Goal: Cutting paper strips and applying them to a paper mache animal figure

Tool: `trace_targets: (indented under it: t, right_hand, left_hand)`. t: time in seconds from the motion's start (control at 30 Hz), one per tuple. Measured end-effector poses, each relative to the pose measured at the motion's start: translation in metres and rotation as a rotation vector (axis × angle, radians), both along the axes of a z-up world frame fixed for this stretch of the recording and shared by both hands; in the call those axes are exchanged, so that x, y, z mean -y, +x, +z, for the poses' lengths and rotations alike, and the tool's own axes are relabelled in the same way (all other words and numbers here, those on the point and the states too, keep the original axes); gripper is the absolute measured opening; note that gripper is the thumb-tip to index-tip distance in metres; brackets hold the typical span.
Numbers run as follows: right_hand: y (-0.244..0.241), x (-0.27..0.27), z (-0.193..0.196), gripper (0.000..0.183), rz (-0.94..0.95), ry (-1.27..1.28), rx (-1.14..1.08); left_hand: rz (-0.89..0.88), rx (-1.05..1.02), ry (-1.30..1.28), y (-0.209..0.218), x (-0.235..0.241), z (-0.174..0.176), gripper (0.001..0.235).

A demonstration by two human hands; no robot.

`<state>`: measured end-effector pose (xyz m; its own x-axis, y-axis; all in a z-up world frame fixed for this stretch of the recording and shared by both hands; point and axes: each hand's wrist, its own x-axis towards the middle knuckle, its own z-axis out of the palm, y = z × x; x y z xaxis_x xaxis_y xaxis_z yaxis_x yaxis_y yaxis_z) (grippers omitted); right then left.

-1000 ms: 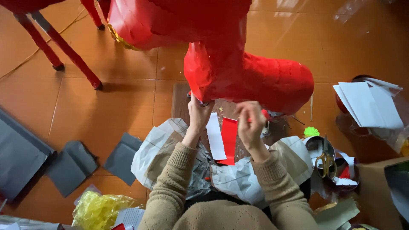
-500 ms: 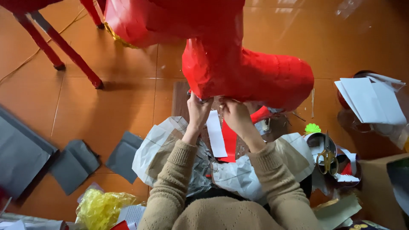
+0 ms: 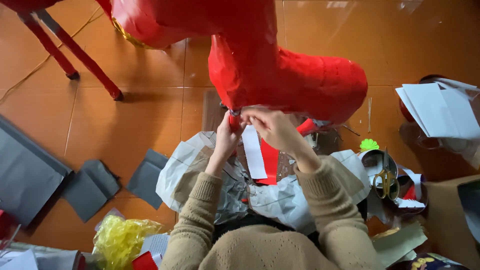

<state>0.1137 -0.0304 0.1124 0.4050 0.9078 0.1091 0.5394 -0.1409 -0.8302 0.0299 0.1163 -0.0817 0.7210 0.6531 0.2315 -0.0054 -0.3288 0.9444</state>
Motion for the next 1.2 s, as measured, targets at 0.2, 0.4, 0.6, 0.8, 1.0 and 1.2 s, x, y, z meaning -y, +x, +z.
trace_targets:
  t: [0.2, 0.4, 0.6, 0.8, 1.0, 1.2]
  right_hand:
    - [-0.005, -0.014, -0.011, 0.028, -0.047, 0.119, -0.155]
    - [-0.008, -0.004, -0.046, 0.021, -0.188, 0.264, -0.142]
    - [-0.003, -0.016, -0.026, 0.021, -0.154, 0.123, 0.378]
    - [-0.013, 0.007, -0.062, 0.021, -0.213, 0.145, 0.053]
    - [-0.041, -0.037, -0.114, 0.059, -0.174, 0.105, 0.034]
    - [-0.037, -0.057, -0.164, 0.05, -0.364, 0.056, -0.947]
  left_hand:
    - [-0.037, -0.048, 0.003, -0.006, 0.0, 0.011, 0.036]
    - [-0.061, -0.078, -0.008, -0.005, -0.004, -0.011, 0.033]
    - [-0.061, -0.084, -0.02, -0.007, 0.002, 0.018, 0.033]
    - [-0.061, 0.022, 0.085, -0.023, 0.006, 0.049, 0.072]
    - [0.115, 0.184, 0.185, -0.036, 0.028, 0.063, 0.045]
    - [0.215, 0.118, 0.417, -0.025, 0.049, 0.06, 0.056]
